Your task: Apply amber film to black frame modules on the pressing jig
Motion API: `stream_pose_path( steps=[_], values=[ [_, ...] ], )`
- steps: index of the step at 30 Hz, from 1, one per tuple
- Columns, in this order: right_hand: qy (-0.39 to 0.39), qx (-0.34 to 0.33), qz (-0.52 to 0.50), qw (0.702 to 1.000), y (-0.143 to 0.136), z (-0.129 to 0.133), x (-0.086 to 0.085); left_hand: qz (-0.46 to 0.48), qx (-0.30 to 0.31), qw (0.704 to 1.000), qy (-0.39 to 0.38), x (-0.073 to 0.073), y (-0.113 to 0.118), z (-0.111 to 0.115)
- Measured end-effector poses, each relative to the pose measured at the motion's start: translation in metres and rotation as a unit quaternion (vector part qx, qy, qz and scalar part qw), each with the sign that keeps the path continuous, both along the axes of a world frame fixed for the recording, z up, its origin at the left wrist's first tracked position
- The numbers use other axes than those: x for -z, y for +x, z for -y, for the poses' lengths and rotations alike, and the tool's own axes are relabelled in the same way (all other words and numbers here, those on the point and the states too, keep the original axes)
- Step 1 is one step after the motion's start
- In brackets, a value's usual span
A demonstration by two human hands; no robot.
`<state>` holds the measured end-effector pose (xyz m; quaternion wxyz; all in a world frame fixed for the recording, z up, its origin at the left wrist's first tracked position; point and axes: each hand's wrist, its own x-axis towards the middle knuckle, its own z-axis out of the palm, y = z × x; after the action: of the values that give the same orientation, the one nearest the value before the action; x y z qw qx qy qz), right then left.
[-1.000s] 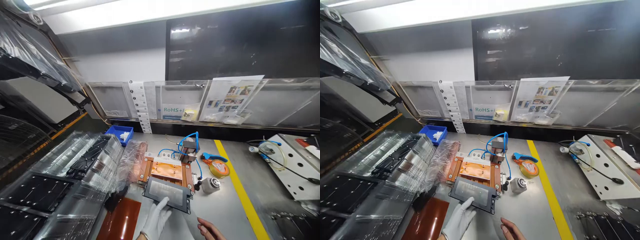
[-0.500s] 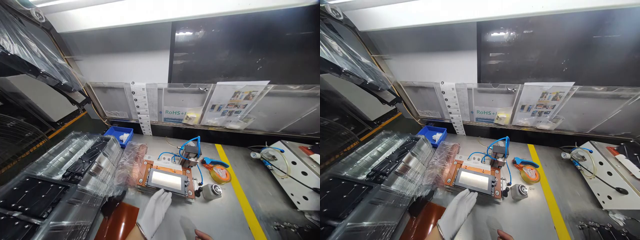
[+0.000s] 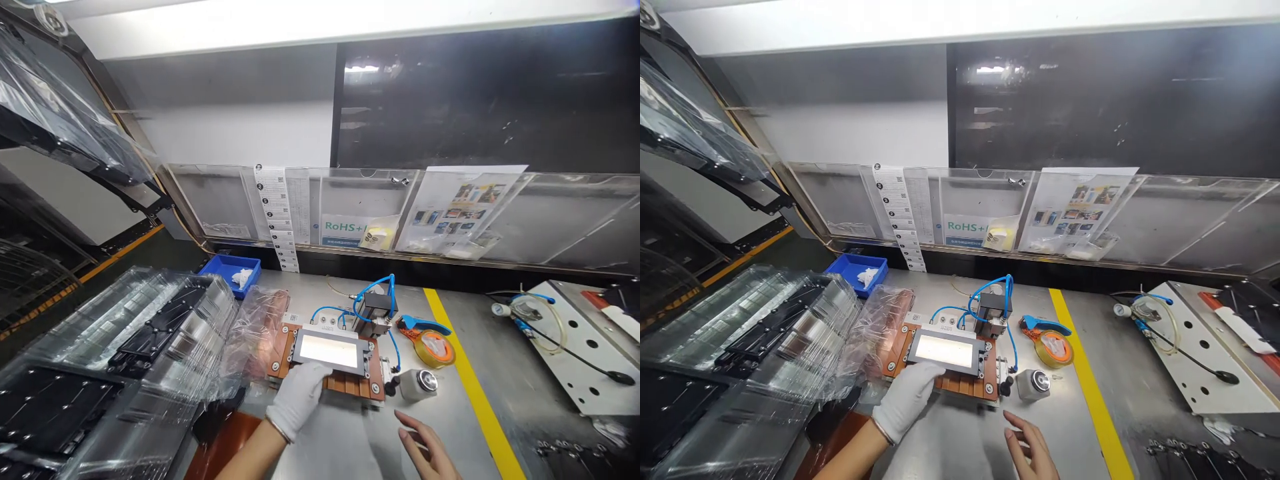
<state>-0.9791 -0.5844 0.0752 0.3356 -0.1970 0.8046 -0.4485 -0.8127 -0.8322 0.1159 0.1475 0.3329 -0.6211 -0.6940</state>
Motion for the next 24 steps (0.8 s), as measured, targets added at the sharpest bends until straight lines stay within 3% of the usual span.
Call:
stream_pose_path(
  steps=[4,11,14,19,24],
  values=[
    [0.03,-0.023,-0.177,0.983,-0.024,0.02,0.007,-0.006,0.059,0.985,-0.165,0.003,-0.017,0.001],
    [0.08,-0.098,-0.227,0.966,-0.04,0.05,-0.006,0.029,0.106,0.951,-0.288,0.011,-0.023,0.003],
    [0.107,-0.111,-0.236,0.96,-0.039,0.051,-0.016,0.064,0.077,0.943,-0.318,0.006,-0.012,0.018],
    [0.102,-0.097,-0.223,0.965,-0.03,0.058,-0.019,0.204,-0.037,0.937,-0.282,-0.001,0.017,0.054],
    [0.075,-0.066,-0.136,0.986,-0.02,0.096,-0.003,0.245,0.037,0.955,-0.163,0.005,0.014,0.072]
  ],
)
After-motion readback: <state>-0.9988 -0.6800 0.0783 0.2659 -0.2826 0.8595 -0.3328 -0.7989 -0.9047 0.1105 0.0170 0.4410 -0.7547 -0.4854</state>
